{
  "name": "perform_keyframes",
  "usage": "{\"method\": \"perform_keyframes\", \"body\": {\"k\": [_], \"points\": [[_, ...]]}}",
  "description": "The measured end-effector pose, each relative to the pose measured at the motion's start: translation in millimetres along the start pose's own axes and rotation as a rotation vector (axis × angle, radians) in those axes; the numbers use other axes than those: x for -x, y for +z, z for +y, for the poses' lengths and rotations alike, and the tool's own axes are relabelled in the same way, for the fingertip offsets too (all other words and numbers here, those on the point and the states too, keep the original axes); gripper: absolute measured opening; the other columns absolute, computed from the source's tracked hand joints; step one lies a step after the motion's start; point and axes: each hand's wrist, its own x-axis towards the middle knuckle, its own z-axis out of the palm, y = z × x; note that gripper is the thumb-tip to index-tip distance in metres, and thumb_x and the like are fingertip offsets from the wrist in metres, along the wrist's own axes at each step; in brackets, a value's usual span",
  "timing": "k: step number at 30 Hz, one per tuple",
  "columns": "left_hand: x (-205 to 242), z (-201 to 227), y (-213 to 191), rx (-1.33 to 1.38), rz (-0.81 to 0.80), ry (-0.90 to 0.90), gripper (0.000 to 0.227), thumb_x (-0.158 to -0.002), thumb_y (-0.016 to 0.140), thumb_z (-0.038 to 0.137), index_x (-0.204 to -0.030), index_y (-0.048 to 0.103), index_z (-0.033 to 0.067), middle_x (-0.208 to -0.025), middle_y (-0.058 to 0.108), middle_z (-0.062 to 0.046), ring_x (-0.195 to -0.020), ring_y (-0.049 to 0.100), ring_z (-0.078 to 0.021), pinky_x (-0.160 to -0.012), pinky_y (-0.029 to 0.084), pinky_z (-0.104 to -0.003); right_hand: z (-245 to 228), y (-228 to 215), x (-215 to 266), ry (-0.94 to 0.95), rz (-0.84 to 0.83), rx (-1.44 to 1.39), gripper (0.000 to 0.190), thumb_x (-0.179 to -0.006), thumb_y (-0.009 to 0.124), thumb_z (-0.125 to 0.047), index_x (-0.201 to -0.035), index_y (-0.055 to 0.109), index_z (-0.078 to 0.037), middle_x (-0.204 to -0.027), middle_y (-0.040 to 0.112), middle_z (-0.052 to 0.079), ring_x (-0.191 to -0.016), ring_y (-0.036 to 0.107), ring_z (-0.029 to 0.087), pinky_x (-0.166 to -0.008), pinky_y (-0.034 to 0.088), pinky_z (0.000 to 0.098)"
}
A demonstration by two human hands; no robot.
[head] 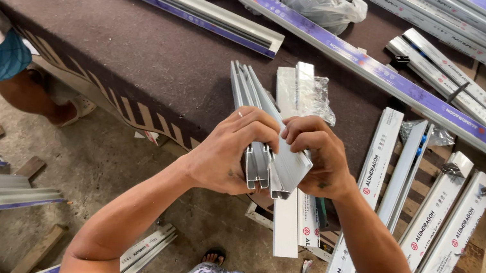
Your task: The person uses tin snips to cut a stack of aluminum profiles on a workbench. They then insert a blue plastic strip into the cut profiles and stack them with other profiles.
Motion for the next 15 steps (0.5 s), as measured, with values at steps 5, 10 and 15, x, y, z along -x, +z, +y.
{"method": "perform_keyframes", "body": {"k": [5, 10, 15], "points": [[-1, 4, 4, 0.036, -0.048, -0.011, 0.069, -0.063, 0.097, 0.031, -0.116, 0.055, 0.0160, -0.121, 0.056, -0.004, -0.124, 0.053, -0.0285, -0.108, 0.042, -0.045, -1, -1, 12, 0.023, 0.001, 0.018, 0.053, -0.078, 0.089, -0.018, -0.119, 0.057, -0.010, -0.121, 0.058, 0.009, -0.120, 0.062, 0.021, -0.119, 0.048, 0.0519], [0, 4, 5, 0.068, -0.030, 0.056, 0.077, -0.069, 0.097, 0.034, -0.127, 0.051, 0.0157, -0.128, 0.052, -0.006, -0.132, 0.048, -0.0291, -0.116, 0.041, -0.046, 0, 6, 19, 0.098, 0.079, -0.106, 0.059, -0.081, 0.092, -0.017, -0.130, 0.060, -0.009, -0.136, 0.060, 0.011, -0.135, 0.060, 0.026, -0.123, 0.046, 0.0525], [24, 0, 27, 0.014, -0.048, 0.078, 0.084, -0.073, 0.096, 0.030, -0.141, 0.047, 0.0155, -0.144, 0.052, -0.010, -0.143, 0.046, -0.0298, -0.123, 0.038, -0.048, -4, 39, 54, 0.190, 0.294, -0.329, 0.064, -0.080, 0.091, -0.013, -0.137, 0.062, -0.011, -0.153, 0.054, 0.010, -0.149, 0.044, 0.025, -0.129, 0.038, 0.0483]]}}
